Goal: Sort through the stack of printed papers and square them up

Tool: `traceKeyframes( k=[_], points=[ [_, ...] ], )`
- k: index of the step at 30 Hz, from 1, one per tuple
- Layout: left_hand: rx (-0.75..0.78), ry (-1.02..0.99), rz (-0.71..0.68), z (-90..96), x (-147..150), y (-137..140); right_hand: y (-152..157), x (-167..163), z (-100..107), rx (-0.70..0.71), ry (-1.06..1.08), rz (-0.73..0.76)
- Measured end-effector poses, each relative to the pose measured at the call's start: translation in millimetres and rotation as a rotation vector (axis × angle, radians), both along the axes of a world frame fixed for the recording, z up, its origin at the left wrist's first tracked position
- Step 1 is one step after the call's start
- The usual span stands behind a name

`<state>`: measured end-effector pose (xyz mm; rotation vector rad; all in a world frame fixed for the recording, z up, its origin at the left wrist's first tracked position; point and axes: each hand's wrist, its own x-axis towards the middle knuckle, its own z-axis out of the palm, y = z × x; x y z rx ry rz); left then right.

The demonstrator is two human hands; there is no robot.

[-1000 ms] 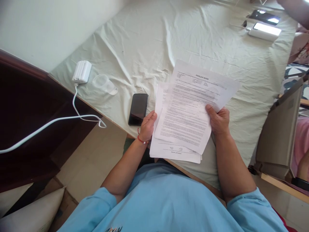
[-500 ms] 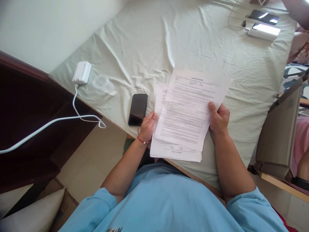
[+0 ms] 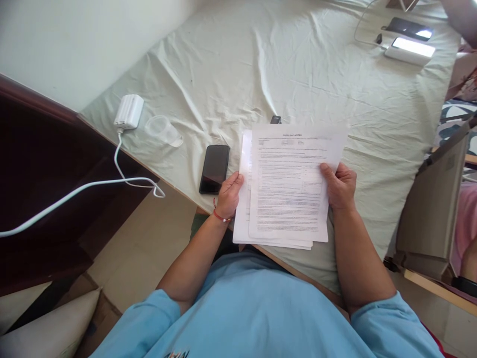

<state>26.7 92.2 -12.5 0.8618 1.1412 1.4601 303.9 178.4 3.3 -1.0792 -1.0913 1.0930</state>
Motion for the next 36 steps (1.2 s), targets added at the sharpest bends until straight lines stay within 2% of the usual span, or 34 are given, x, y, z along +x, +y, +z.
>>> traceKeyframes(
  k=[8, 18, 27, 36],
  points=[
    [0.019, 0.073, 0.001, 3.4, 0, -1, -3, 0, -4, -0.020, -0.023, 0.027],
    [0.013, 0.113, 0.038, 0.4, 1, -2, -11, -17, 6, -0.022, -0.008, 0.058],
    [0.018, 0.100, -0.030, 6.4, 2, -4, -11, -18, 5, 0.000, -0.037, 0.056],
    [0.016, 0.109, -0.036, 11.9, 3, -4, -9, -15, -2, 0.001, -0.051, 0.081]
  ],
)
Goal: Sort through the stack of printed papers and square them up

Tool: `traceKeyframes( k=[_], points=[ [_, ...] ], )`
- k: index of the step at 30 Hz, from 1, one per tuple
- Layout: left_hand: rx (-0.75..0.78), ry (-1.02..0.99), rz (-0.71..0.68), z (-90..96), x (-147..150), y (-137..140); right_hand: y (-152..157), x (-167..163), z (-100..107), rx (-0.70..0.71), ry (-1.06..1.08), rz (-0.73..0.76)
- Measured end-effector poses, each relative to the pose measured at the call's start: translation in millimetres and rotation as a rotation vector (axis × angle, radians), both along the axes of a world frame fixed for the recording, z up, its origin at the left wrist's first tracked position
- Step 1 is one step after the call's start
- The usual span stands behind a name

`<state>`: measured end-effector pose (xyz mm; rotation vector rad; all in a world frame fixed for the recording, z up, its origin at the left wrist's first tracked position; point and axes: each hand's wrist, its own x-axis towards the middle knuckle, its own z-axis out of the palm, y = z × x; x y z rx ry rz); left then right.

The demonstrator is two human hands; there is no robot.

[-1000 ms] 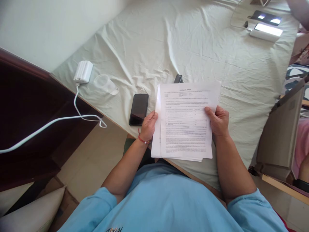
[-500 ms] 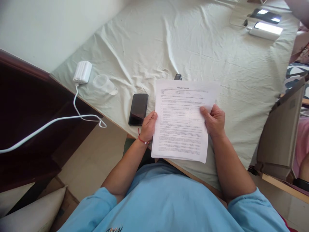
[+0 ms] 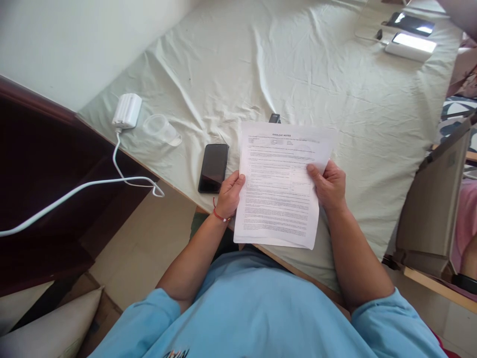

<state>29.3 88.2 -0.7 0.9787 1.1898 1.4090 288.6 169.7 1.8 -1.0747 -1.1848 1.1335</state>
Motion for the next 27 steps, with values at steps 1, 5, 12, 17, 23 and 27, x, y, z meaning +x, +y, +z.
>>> traceKeyframes(
  k=[1, 5, 12, 17, 23, 27],
  points=[
    [-0.001, 0.000, 0.000, 0.3, 0, 0, 0, 0, -1, 0.003, -0.007, 0.006],
    [-0.012, -0.007, -0.006, -0.7, 0, 0, 0, 1, -1, 0.021, -0.037, 0.022],
    [-0.006, -0.047, -0.019, -5.6, -1, 1, 1, 1, 0, 0.056, -0.101, -0.009],
    [0.000, -0.105, -0.045, -6.2, -1, 1, 10, 8, -6, 0.196, -0.138, -0.081],
    [-0.023, -0.161, -0.036, -4.9, 0, 3, 16, 17, -8, 0.109, -0.159, -0.031],
    [-0.038, -0.222, -0.029, 1.4, 2, 1, 14, 15, 4, -0.037, -0.098, 0.045]
  ],
)
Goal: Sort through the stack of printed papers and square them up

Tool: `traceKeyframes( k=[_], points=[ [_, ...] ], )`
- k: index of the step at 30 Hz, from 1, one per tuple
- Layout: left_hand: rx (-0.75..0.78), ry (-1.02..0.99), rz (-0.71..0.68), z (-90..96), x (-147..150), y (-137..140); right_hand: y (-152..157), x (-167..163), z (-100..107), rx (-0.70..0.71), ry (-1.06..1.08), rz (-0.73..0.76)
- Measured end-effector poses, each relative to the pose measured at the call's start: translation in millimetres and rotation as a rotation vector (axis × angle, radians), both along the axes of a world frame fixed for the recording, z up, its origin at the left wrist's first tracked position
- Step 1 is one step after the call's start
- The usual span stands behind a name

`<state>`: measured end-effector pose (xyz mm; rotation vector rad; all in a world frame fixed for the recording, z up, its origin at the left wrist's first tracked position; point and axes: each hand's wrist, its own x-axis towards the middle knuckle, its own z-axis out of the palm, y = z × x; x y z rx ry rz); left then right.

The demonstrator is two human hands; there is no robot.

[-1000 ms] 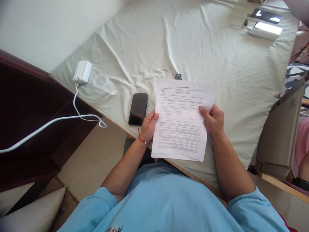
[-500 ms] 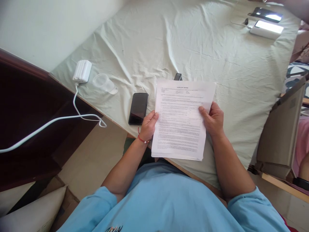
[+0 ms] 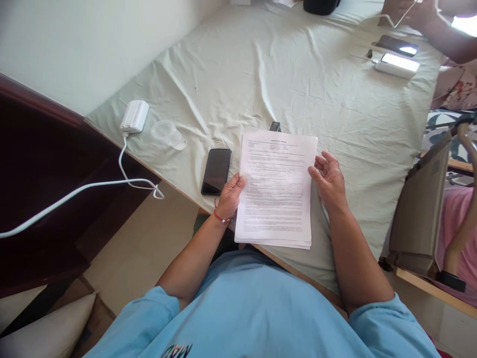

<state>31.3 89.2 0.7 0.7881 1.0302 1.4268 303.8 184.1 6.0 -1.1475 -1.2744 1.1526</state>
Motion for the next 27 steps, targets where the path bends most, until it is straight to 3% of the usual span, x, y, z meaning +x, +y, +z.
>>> traceKeyframes(
  k=[6, 10, 13, 15, 17, 22, 24, 27],
  points=[
    [-0.016, -0.077, 0.028, 21.7, 4, -3, -14, 4, 33, -0.250, 0.105, 0.277],
    [0.048, -0.060, 0.120, 31.7, 3, 5, -23, 16, 35, -0.376, 0.180, 0.374],
    [0.162, 0.064, 0.108, 39.6, 1, 17, -24, 16, 35, -0.432, 0.178, 0.365],
    [0.269, 0.145, 0.018, 49.4, 2, 27, -20, 10, 41, -0.370, 0.164, 0.265],
    [0.360, 0.194, -0.075, 63.6, 3, 38, -13, 2, 54, -0.210, 0.148, 0.143],
    [0.425, 0.186, -0.060, 99.6, 5, 66, 7, -10, 95, 0.224, 0.028, 0.040],
    [0.381, 0.163, -0.028, 102.9, 4, 73, 11, -8, 101, 0.294, -0.012, 0.052],
    [0.293, 0.169, -0.008, 89.1, 1, 77, 12, -2, 95, 0.257, -0.064, 0.112]
  ],
)
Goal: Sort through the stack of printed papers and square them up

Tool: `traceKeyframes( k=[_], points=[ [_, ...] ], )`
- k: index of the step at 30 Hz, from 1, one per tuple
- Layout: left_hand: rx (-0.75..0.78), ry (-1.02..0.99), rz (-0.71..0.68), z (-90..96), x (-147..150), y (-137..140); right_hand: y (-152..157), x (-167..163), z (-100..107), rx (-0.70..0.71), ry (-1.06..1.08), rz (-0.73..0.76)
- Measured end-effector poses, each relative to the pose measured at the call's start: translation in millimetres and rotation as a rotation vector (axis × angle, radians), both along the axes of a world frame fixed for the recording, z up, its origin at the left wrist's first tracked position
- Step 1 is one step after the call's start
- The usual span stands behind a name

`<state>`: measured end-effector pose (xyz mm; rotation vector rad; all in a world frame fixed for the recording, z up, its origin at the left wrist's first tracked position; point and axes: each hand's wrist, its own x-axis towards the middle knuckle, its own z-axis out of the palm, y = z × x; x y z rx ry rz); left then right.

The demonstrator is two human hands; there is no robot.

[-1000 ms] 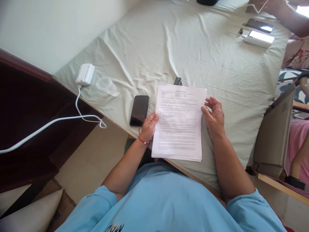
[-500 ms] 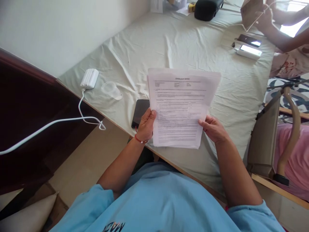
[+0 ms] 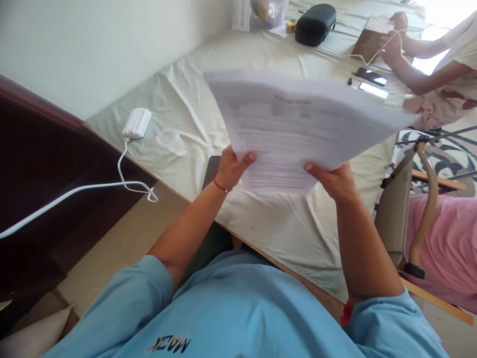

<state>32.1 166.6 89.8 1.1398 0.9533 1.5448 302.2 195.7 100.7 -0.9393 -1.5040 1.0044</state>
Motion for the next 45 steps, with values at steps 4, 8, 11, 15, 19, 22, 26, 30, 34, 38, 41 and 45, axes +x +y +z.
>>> traceKeyframes(
  k=[4, 8, 11, 15, 19, 22, 26, 30, 34, 38, 41, 45],
  points=[
    [-0.088, 0.064, 0.058, -30.1, 1, -3, -2, 7, -17, -0.108, -0.201, 0.060],
    [-0.113, 0.106, 0.072, -33.6, 0, -8, -10, 5, -14, -0.121, -0.239, 0.069],
    [-0.119, 0.045, 0.002, -24.8, -2, -18, -19, -1, -6, -0.182, -0.014, -0.039],
    [-0.346, -0.140, -0.207, -27.9, 6, -49, -33, -1, -14, -0.407, 0.072, -0.038],
    [-0.531, -0.195, -0.289, -42.9, 17, -85, -45, 5, -35, -0.581, 0.074, 0.017],
    [-0.586, -0.264, -0.320, -47.2, 15, -99, -58, 7, -45, -0.675, 0.097, -0.001],
    [-0.649, -0.393, -0.345, -47.9, 7, -105, -84, -2, -57, -0.717, 0.110, 0.007],
    [-0.671, -0.280, -0.177, -54.1, 11, -109, -101, -9, -66, -0.722, 0.017, 0.043],
    [-0.647, -0.123, -0.195, -56.2, 16, -118, -82, 3, -50, -0.219, -0.391, -0.309],
    [-0.657, -0.111, -0.271, -51.5, 20, -122, -52, -1, -4, 0.278, -0.698, -0.296],
    [-0.675, -0.147, -0.307, -48.4, 21, -123, -37, -20, 24, 0.356, -0.844, -0.183],
    [-0.709, -0.138, -0.368, -45.8, 15, -122, -24, -42, 33, 0.302, -0.968, 0.034]
  ],
)
